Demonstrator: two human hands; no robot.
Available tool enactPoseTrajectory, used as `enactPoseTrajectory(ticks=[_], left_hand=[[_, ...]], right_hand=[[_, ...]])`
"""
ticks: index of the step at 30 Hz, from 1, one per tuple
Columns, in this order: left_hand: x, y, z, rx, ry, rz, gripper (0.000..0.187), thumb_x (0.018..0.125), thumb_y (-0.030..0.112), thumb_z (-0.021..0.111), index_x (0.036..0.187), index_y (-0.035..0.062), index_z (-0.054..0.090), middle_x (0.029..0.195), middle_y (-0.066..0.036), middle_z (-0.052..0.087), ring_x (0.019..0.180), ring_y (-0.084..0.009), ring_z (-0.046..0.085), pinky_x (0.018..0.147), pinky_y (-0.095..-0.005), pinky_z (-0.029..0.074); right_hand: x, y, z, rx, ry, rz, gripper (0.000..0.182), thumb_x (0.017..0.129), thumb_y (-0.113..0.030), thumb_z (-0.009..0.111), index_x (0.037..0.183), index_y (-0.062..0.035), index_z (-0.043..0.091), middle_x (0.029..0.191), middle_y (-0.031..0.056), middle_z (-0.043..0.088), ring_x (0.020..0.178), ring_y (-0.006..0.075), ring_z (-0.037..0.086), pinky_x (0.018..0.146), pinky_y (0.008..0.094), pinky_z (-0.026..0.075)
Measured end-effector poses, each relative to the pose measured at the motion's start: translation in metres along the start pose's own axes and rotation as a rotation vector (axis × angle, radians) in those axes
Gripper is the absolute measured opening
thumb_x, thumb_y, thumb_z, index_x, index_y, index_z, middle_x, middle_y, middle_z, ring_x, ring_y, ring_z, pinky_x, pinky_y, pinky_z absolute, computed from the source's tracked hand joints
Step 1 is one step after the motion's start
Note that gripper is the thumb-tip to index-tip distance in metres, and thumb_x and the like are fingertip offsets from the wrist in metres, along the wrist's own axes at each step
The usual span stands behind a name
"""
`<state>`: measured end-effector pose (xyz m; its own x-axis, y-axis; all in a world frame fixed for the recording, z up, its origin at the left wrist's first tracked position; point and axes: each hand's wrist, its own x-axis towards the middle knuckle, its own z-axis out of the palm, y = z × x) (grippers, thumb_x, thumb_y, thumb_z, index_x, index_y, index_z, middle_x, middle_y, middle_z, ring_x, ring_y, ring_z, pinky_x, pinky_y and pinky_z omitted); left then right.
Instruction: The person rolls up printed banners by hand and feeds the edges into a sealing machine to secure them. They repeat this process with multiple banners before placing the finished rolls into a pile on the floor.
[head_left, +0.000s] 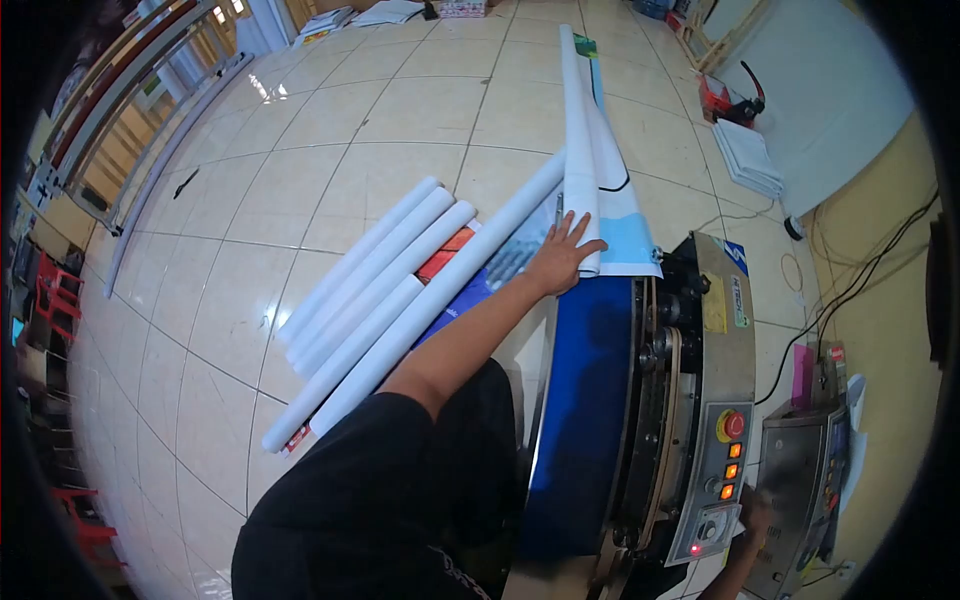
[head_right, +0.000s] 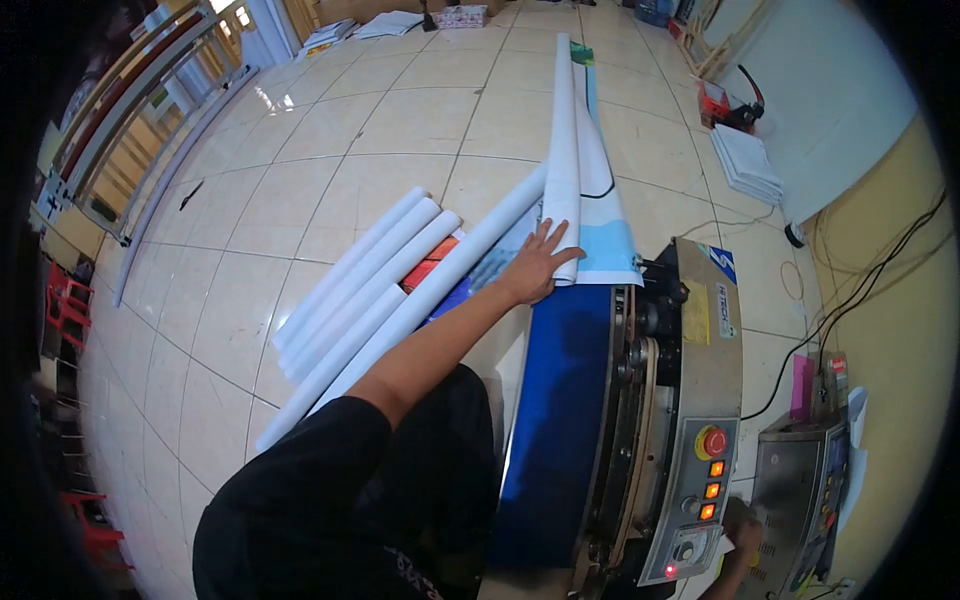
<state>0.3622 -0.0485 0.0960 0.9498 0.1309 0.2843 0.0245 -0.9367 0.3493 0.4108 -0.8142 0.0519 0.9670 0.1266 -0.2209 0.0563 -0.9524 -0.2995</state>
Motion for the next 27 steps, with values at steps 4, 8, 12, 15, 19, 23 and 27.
enactPoseTrajectory(ticks=[4,8,12,15,19,23,27], left_hand=[[0.014,-0.016,0.009,0.023,0.028,0.019,0.071,0.073,0.000,0.058,0.137,0.0270,0.045,0.155,-0.021,0.021,0.143,-0.0485,0.016,0.112,-0.0608,0.027],[0.026,-0.022,0.005,0.008,0.012,-0.004,0.072,0.077,0.001,0.058,0.142,0.0269,0.041,0.156,-0.023,0.019,0.143,-0.0475,0.016,0.113,-0.0596,0.026],[0.062,-0.053,0.029,0.060,0.002,-0.103,0.071,0.086,0.010,0.056,0.150,0.0245,0.030,0.155,-0.025,0.019,0.142,-0.0460,0.022,0.112,-0.0586,0.028],[0.076,-0.090,0.018,0.091,-0.002,-0.328,0.069,0.091,0.024,0.056,0.152,0.0227,0.025,0.152,-0.025,0.029,0.139,-0.0434,0.031,0.111,-0.0578,0.029],[0.039,-0.127,-0.066,-0.028,-0.365,-0.439,0.081,0.086,0.052,0.062,0.152,0.0216,0.024,0.145,-0.018,0.043,0.134,-0.0368,0.042,0.110,-0.0577,0.029],[-0.081,-0.291,-0.049,-0.020,-0.099,-0.172,0.082,0.081,0.056,0.066,0.145,0.0133,0.038,0.140,-0.018,0.049,0.135,-0.0357,0.039,0.111,-0.0501,0.030],[-0.302,-0.431,-0.124,0.253,-0.107,-0.590,0.059,0.093,0.042,0.053,0.141,0.0095,0.043,0.146,-0.018,0.041,0.136,-0.0340,0.036,0.110,-0.0504,0.031]], right_hand=[[-0.109,0.060,-0.035,-0.031,0.271,0.364,0.032,0.087,-0.026,0.056,0.090,0.0052,0.066,0.089,0.0270,0.068,0.083,0.0408,0.067,0.068,0.0488,0.049],[-0.196,-0.031,-0.063,-0.117,0.393,0.463,0.031,0.088,-0.024,0.057,0.092,0.0054,0.066,0.090,0.0262,0.068,0.084,0.0394,0.067,0.069,0.0474,0.050],[-0.246,-0.110,-0.070,-0.188,0.465,0.428,0.029,0.088,-0.022,0.057,0.093,0.0055,0.066,0.091,0.0254,0.068,0.084,0.0381,0.067,0.071,0.0461,0.051],[-0.271,-0.161,-0.070,-0.235,0.498,0.386,0.028,0.089,-0.021,0.058,0.094,0.0057,0.067,0.092,0.0247,0.068,0.085,0.0371,0.067,0.072,0.0450,0.051],[-0.301,-0.222,-0.077,-0.301,0.551,0.316,0.027,0.090,-0.019,0.059,0.095,0.0058,0.067,0.093,0.0239,0.069,0.086,0.0357,0.067,0.074,0.0436,0.052],[-0.335,-0.283,-0.095,-0.369,0.604,0.247,0.026,0.091,-0.018,0.059,0.096,0.0060,0.067,0.094,0.0231,0.069,0.087,0.0343,0.067,0.076,0.0422,0.052],[-0.368,-0.350,-0.146,-0.454,0.690,0.163,0.024,0.092,-0.016,0.060,0.098,0.0062,0.068,0.095,0.0223,0.069,0.088,0.0330,0.068,0.077,0.0408,0.053]])
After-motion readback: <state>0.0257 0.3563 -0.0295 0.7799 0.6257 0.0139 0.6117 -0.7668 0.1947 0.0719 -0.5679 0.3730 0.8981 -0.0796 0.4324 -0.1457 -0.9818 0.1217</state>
